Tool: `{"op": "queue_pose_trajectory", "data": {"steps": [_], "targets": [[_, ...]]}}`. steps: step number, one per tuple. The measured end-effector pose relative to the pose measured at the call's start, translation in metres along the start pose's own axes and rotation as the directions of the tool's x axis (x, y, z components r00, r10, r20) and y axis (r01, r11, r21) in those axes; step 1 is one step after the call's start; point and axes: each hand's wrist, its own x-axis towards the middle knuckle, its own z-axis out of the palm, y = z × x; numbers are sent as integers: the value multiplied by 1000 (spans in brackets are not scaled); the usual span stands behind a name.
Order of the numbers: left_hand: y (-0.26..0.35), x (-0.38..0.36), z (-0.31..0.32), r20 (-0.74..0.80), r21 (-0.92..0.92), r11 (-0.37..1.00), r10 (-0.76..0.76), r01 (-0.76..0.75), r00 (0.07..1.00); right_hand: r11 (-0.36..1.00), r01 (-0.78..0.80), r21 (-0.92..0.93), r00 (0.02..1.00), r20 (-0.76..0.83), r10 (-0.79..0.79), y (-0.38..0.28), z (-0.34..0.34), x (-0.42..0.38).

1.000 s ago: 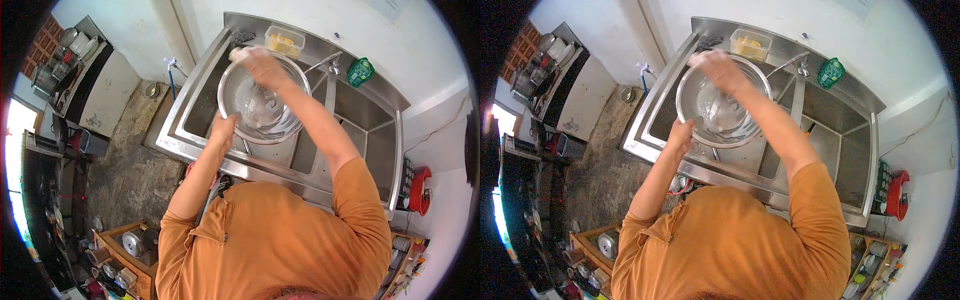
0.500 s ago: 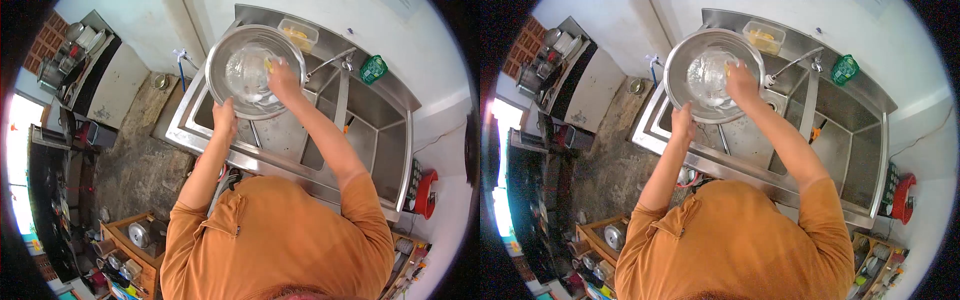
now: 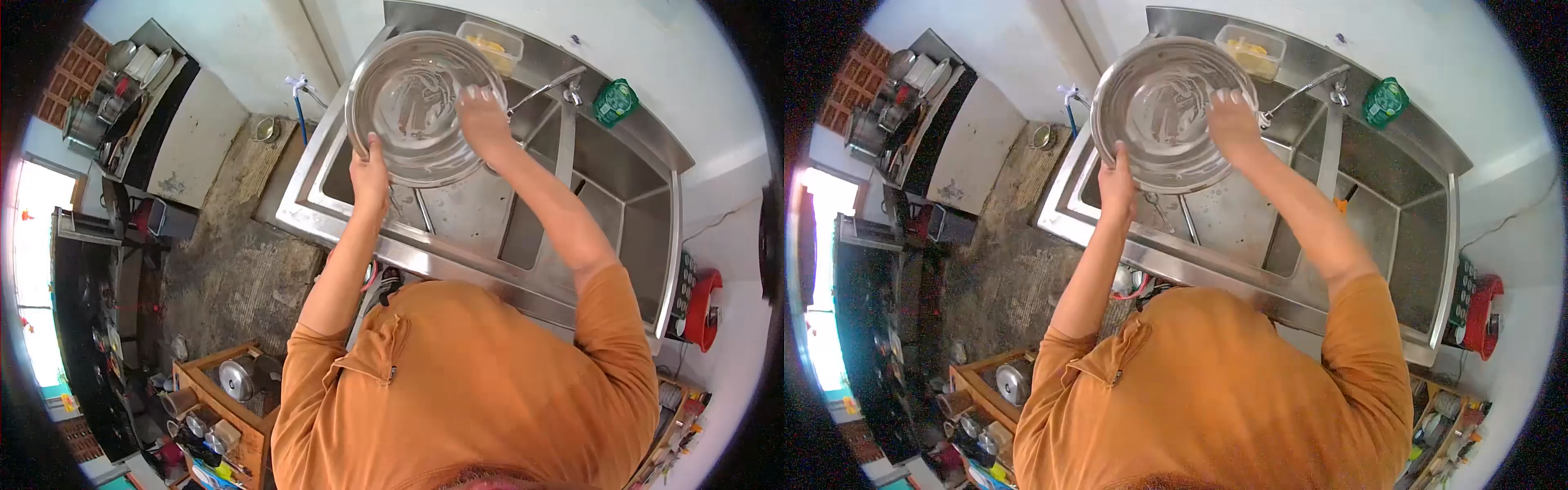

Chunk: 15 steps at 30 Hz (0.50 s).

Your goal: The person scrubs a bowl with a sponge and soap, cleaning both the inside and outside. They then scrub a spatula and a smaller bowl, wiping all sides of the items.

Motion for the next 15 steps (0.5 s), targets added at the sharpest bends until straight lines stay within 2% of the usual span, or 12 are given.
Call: {"op": "queue_pose_trajectory", "data": {"steps": [2, 3, 4, 5, 6, 7, 8, 9, 10, 12, 13, 15], "targets": [[-4, 3, 11, 7, -42, 999, -14, 14, 1000, 997, -27, -78, 995, 95, 35, -26, 12, -7], [-7, 6, 17, 6, -88, 996, -29, 30, 1000, 957, -1, 290, 999, 38, -11, -57, 3, -17], [-17, 17, 20, 12, -89, 995, -33, 34, 999, 786, 47, 616, 999, -31, -36, -79, -5, -31], [-32, 34, 14, 22, -49, 997, 52, -51, 998, 785, 44, 618, 999, -29, -33, -77, -11, -37], [-31, 41, 8, 38, -7, 990, 138, -138, 990, 829, 134, 542, 991, -62, -119, -72, -18, -45], [-32, 45, -1, 42, 1, 991, 136, -136, 990, 859, 222, 461, 975, -87, -205, -64, -21, -53], [-20, 42, -6, 63, -16, 1000, -2, 3, 998, 903, 354, 242, 935, -95, -341, -37, -5, -55], [-7, 40, -10, 86, -36, 989, -138, 141, 987, 904, 353, 242, 936, -96, -339, -22, -4, -59], [9, 35, -17, 138, 65, 972, -235, 228, 962, 859, 476, 190, 877, -176, -447, -9, -9, -61], [15, 37, -23, 161, 89, 964, -261, 250, 952, 746, 662, 79, 731, -291, -617, -2, -32, -58], [18, 37, -26, 184, 117, 955, -290, 272, 939, 744, 663, 80, 729, -293, -618, -1, -45, -54], [27, 35, -28, 238, 133, 951, -305, 281, 922, 709, 704, 27, 667, -367, -648, 3, -69, -40]]}}
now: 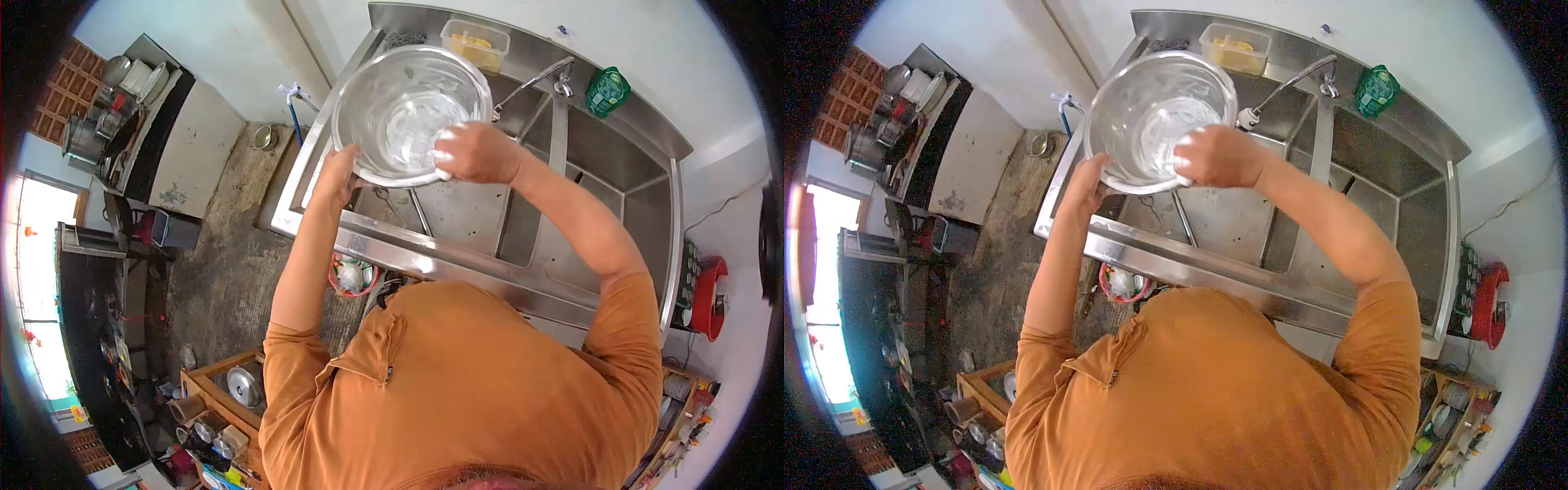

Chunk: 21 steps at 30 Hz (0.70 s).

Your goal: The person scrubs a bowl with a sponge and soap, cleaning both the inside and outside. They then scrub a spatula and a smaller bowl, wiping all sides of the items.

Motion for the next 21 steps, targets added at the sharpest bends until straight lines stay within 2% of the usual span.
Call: {"op": "queue_pose_trajectory", "data": {"steps": [2, 3, 4, 6, 7, 8, 9, 10, 11, 12, 13, 14, 16, 17, 19, 21], "targets": [[0, 2, 0, 130, -58, 989, -128, 136, 983, 1000, 17, 2, 1000, -12, -17, 16, -16, 15], [-3, 2, -1, 258, -28, 977, -198, 212, 946, 999, 3, 42, 999, 49, -5, 22, -22, 24], [-11, 8, -4, 258, -32, 980, -181, 196, 949, 997, -11, 80, 994, 110, 2, 28, -26, 32], [-26, 18, -5, 449, -85, 923, -301, 376, 841, 993, -5, 117, 998, 63, -2, 37, -23, 41], [-32, 18, -2, 419, -82, 930, -294, 358, 859, 986, -46, 162, 997, 71, 35, 40, -20, 43], [-39, 12, 8, 220, -85, 971, -201, 224, 955, 974, -89, 208, 994, 83, 73, 43, -15, 44], [-55, 27, 5, 70, 85, 994, 68, -74, 995, 967, -106, 230, 994, 40, 100, 44, -10, 44], [-72, 42, 4, -30, 286, 899, 354, -332, 935, 969, -103, 226, 994, 44, 96, 45, -6, 43], [-62, 31, 13, -30, 281, 900, 356, -334, 934, 951, -189, 246, 982, 73, 176, 44, -2, 42], [-41, 8, 28, -10, 315, 820, 506, -477, 863, 925, -275, 263, 961, 103, 256, 44, -1, 41], [-27, -8, 39, 14, 347, 718, 639, -603, 769, 925, -276, 263, 961, 108, 256, 42, -1, 43], [-23, -11, 44, 14, 345, 721, 637, -601, 771, 915, -286, 286, 958, 72, 277, 40, -1, 47], [-13, -7, 51, 10, 632, 433, 824, -642, 566, 904, -295, 309, 953, 32, 300, 38, -1, 51], [-5, -6, 54, -17, 624, 379, 881, -684, 472, 901, -315, 297, 942, -13, 334, 38, -2, 52], [8, -8, 57, -20, 618, 377, 885, -690, 465, 897, -343, 278, 925, -65, 374, 42, -5, 50], [15, -5, 56, -26, 601, 387, 884, -700, 466, 853, -389, 348, 895, -75, 439, 48, -8, 43]]}}
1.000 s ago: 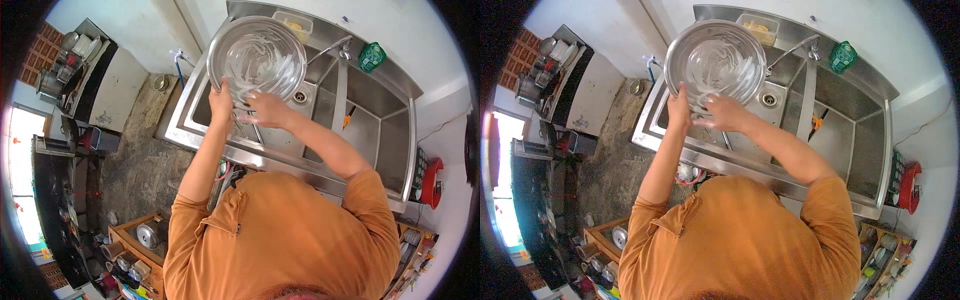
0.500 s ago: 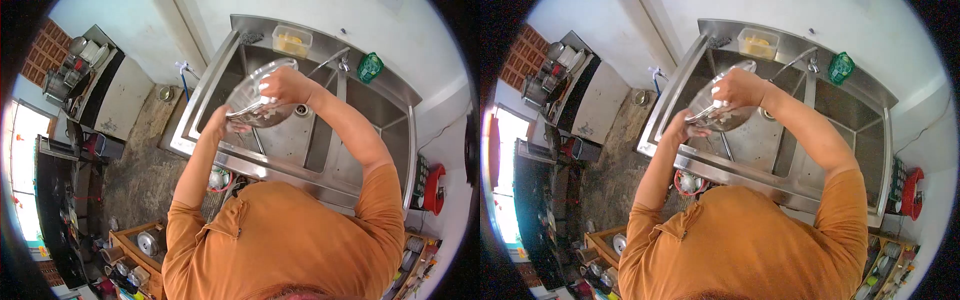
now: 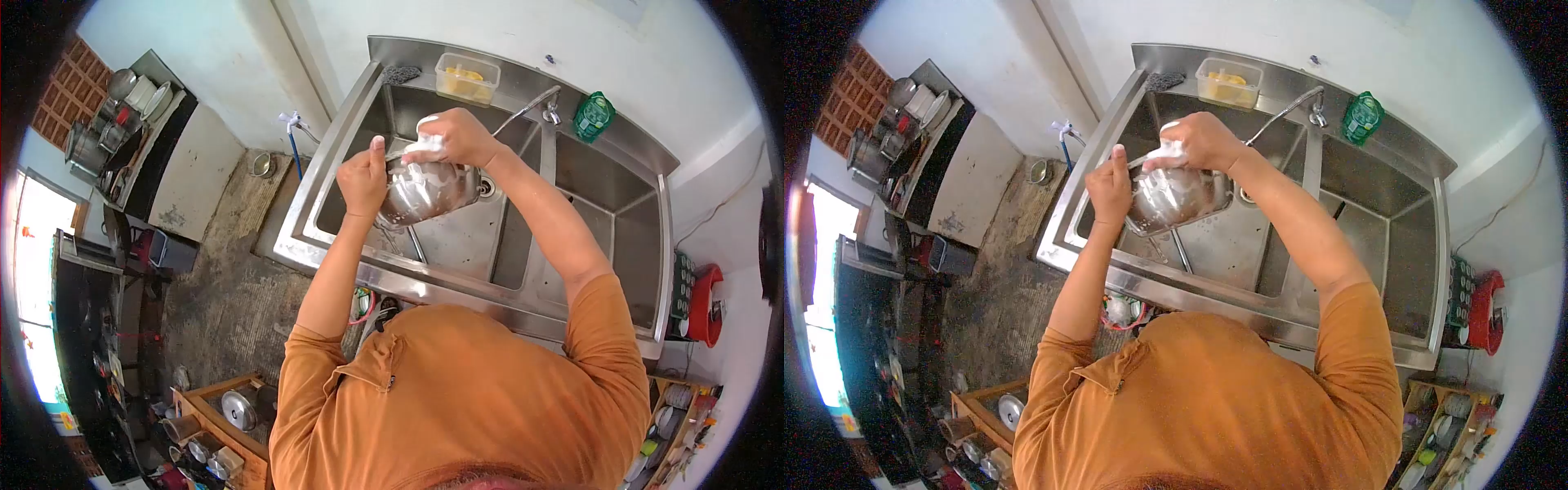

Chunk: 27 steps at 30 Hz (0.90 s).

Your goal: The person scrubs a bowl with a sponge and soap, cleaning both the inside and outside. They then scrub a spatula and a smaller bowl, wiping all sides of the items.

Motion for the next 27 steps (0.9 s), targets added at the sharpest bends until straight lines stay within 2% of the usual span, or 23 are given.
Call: {"op": "queue_pose_trajectory", "data": {"steps": [1, 3, 4, 5, 7, 8, 9, 10, 11, 13, 14, 15, 17, 19, 21, 22, 23, 24, 25, 27], "targets": [[-3, 2, -2, 4, -4, 1000, 3, -3, 1000, 1000, -4, -4, 1000, -3, 4, 5, -4, -5], [-5, 13, -10, -11, -91, 987, -136, 135, 991, 915, -265, 303, 963, 32, 268, 20, -12, -18], [-2, 16, -19, 4, -135, 963, -235, 234, 972, 851, -326, 413, 936, 16, 351, 32, -7, -30], [-7, 20, -20, -17, -216, 939, -279, 269, 960, 852, -324, 411, 937, 12, 350, 40, -1, -38], [-7, 27, -28, 39, -326, 812, -500, 484, 865, 708, -316, 631, 811, -208, 547, 54, 12, -54], [-12, 30, -28, 41, -326, 814, -496, 481, 867, 659, -328, 677, 764, -220, 607, 62, 21, -62], [-19, 33, -27, 75, -383, 722, -597, 576, 799, 659, -326, 677, 763, -223, 607, 60, 26, -65], [-24, 34, -25, 116, -435, 614, -687, 658, 718, 461, -318, 828, 664, -152, 732, 56, 32, -69], [-18, 36, -28, 115, -436, 616, -685, 656, 720, 241, -272, 932, 564, -49, 825, 52, 37, -71], [-6, 38, -30, 137, -456, 475, -798, 753, 586, 186, -268, 945, 551, -7, 834, 47, 48, -74], [-26, 35, -29, 239, -515, 391, -789, 763, 566, 39, -170, 985, 514, 55, 856, 41, 54, -72], [-37, 31, -23, 237, -513, 392, -790, 763, 565, -106, -61, 993, 483, 122, 867, 37, 60, -72], [-53, 25, -15, 359, -698, 167, -760, 696, 542, -118, -90, 989, 492, 147, 858, 29, 70, -74], [-54, 16, -7, 351, -707, 170, -759, 686, 549, -295, 125, 947, 541, 185, 820, 10, 77, -66], [-51, 3, 4, 421, -797, -17, -733, 603, 535, -254, 119, 960, 529, 155, 834, 10, 85, -67], [-43, -4, 8, 415, -814, -87, -779, 574, 470, -207, 66, 976, 491, 149, 858, 11, 86, -67], [-42, -10, 8, 415, -815, -88, -779, 573, 470, -160, 11, 987, 454, 138, 880, 11, 84, -65], [-40, -16, 8, 480, -800, -98, -698, 592, 532, -211, -3, 977, 404, 194, 894, 14, 77, -63], [-40, -20, 7, 539, -784, -106, -606, 612, 585, -211, -6, 978, 404, 195, 894, 18, 73, -63], [-48, -15, -4, 610, -743, -124, -532, 658, 588, -265, -8, 964, 397, 246, 884, 18, 65, -64]]}}
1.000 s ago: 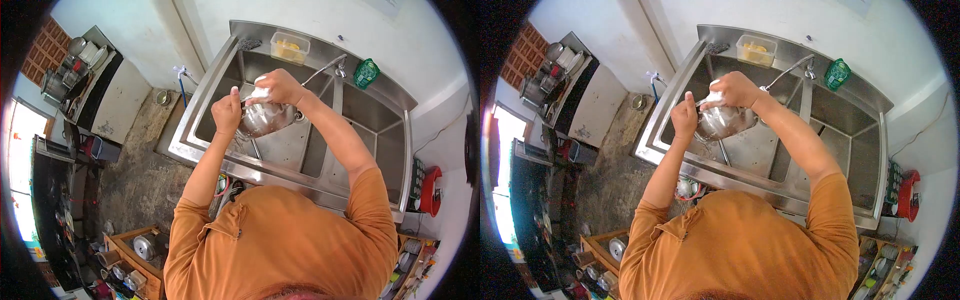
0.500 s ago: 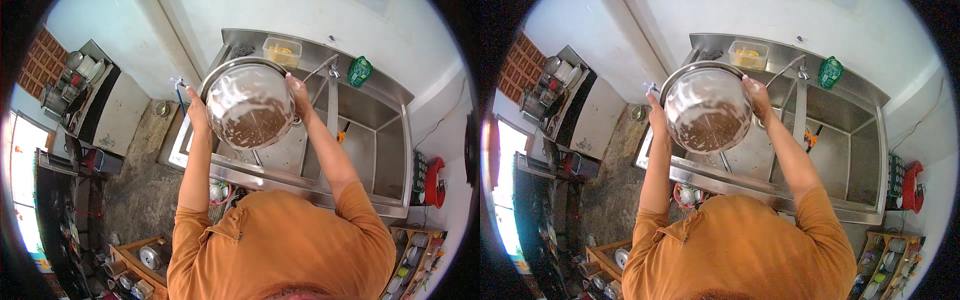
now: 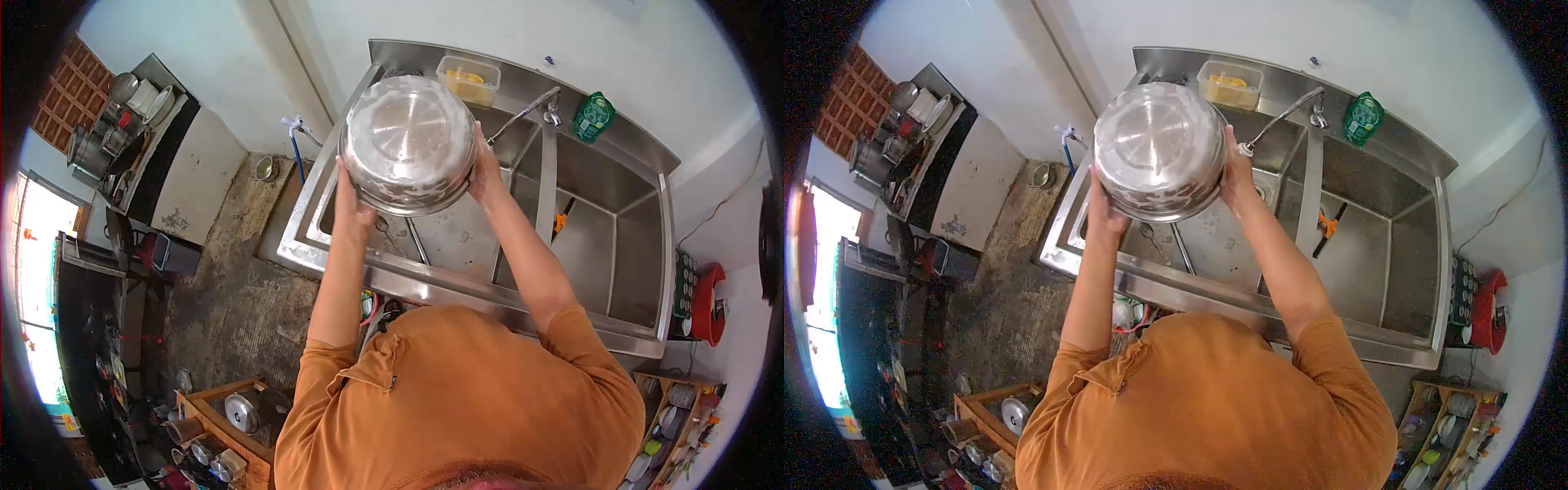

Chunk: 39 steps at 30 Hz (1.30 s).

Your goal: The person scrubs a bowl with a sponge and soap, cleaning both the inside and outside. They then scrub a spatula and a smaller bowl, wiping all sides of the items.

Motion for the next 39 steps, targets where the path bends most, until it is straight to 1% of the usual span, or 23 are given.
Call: {"op": "queue_pose_trajectory", "data": {"steps": [2, 5, 7, 8, 11, 14, 16, 18, 19, 20, 22, 24, 26, 27, 28, 29, 30, 32, 34, 36, 37, 38, 39], "targets": [[16, 4, -9, 184, -64, 998, -17, 29, 983, 999, -31, -35, 997, -70, 28, 1, -8, -2], [22, 9, -8, 79, 26, 999, -20, 18, 997, 993, -74, -95, 992, -108, 64, 31, -59, 35], [20, 1, 0, 7, 61, 998, 7, -7, 1000, 956, 48, -290, 986, -139, -91, 41, -81, 46], [17, -2, 3, -53, 103, 994, 33, -28, 998, 956, 42, -290, 986, -141, -86, 38, -78, 44], [12, -9, 5, -79, 139, 988, 82, -70, 994, 920, 189, -344, 982, 63, -179, 14, -59, 30], [17, -24, 19, -66, 240, 962, 151, -132, 986, 905, 48, -423, 999, 0, -53, -14, -37, 24], [19, -30, 21, -37, 310, 936, 185, -165, 982, 885, 19, -465, 999, -31, -37, -30, -25, 30], [17, -34, 26, 15, 424, 872, 263, -244, 965, 659, 72, -749, 994, 2, -106, -47, -15, 44], [12, -37, 28, 37, 392, 883, 263, -256, 964, 681, 159, -715, 987, 114, -110, -50, -11, 49], [8, -41, 30, 43, 393, 883, 263, -258, 964, 681, 163, -714, 987, 115, -116, -55, -1, 50], [4, -45, 34, 102, 583, 728, 375, -361, 921, 144, 449, -882, 870, 395, -294, -64, 25, 48], [2, -40, 27, 111, 597, 719, 365, -356, 924, 175, 475, -862, 859, 412, -303, -65, 66, 13], [0, -35, 20, 115, 627, 702, 345, -337, 931, -31, 451, -892, 842, 436, -317, -55, 102, -17], [-5, -41, 36, 144, 637, 637, 455, -434, 879, -171, 525, -833, 781, 552, -291, -43, 110, -26], [1, -48, 38, 170, 756, 541, 382, -369, 908, -305, 588, -749, 711, 658, -248, -32, 115, -35], [0, -47, 36, 155, 742, 569, 368, -353, 917, -390, 647, -656, 639, 744, -192, -15, 112, -40], [-2, -45, 34, 140, 727, 598, 352, -338, 925, -391, 649, -653, 636, 747, -193, -14, 109, -36], [1, -48, 32, 164, 755, 548, 374, -360, 913, -229, 777, -586, 582, 808, -94, -18, 99, -31], [2, -50, 28, 183, 780, 501, 391, -375, 902, -235, 752, -616, 624, 780, -47, -43, 100, -20], [2, -44, 20, 198, 699, 585, 393, -411, 898, 120, 601, -791, 776, 612, 153, -66, 96, 6], [6, -48, 23, 186, 720, 579, 371, -383, 910, 120, 601, -790, 775, 613, 153, -75, 89, 24], [7, -49, 25, 182, 720, 581, 371, -380, 911, 147, 495, -856, 846, 514, 144, -77, 75, 43], [6, -50, 26, 137, 652, 667, 364, -360, 921, 176, 378, -909, 904, 403, 141, -78, 64, 48]]}}
